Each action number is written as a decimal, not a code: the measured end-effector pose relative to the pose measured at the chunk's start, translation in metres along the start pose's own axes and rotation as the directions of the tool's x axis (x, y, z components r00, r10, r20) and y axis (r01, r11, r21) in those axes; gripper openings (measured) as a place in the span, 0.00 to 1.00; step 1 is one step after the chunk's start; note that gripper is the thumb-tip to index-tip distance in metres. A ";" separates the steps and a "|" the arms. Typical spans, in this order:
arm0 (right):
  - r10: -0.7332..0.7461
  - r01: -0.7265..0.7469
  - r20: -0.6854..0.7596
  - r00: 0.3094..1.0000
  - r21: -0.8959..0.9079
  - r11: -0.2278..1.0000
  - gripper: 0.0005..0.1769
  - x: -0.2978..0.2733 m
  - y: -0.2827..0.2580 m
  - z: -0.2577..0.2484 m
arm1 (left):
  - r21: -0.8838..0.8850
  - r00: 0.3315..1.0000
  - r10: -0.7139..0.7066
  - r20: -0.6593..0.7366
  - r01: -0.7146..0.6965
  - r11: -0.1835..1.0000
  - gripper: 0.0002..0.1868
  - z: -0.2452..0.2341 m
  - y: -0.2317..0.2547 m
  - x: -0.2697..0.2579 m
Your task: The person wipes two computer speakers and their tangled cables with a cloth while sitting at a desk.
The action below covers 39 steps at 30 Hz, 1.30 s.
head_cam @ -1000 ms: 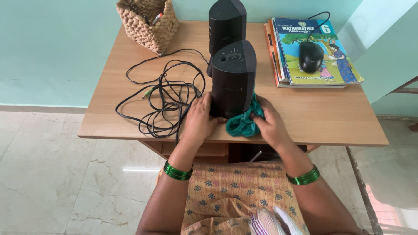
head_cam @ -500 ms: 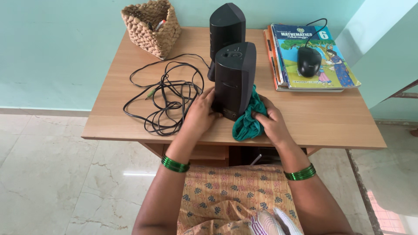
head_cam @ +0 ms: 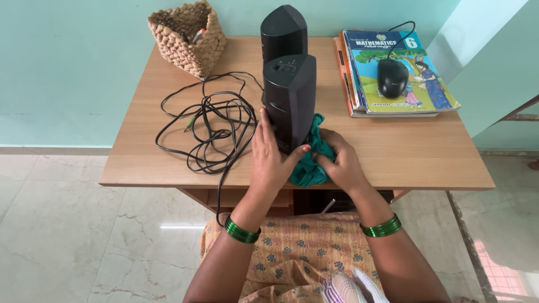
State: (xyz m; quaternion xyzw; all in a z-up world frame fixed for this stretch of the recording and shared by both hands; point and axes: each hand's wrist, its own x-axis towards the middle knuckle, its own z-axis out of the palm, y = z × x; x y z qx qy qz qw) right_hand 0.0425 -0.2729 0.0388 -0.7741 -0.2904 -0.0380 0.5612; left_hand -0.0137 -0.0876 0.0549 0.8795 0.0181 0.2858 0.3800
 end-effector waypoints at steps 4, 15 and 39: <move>-0.159 0.163 0.036 0.987 -0.198 0.967 0.27 -0.005 -0.014 0.003 | -0.107 0.998 -0.057 -0.012 0.055 0.993 0.66 -0.002 -0.006 0.008; 0.078 -0.063 -0.056 0.995 0.234 0.970 0.18 -0.001 0.020 -0.006 | -0.267 0.984 0.165 0.063 -0.143 0.953 0.61 -0.022 -0.038 0.023; -0.293 0.317 0.139 0.946 -0.594 0.740 0.45 -0.031 -0.020 0.045 | -0.455 0.972 0.103 0.213 0.006 0.890 0.56 -0.015 -0.048 0.022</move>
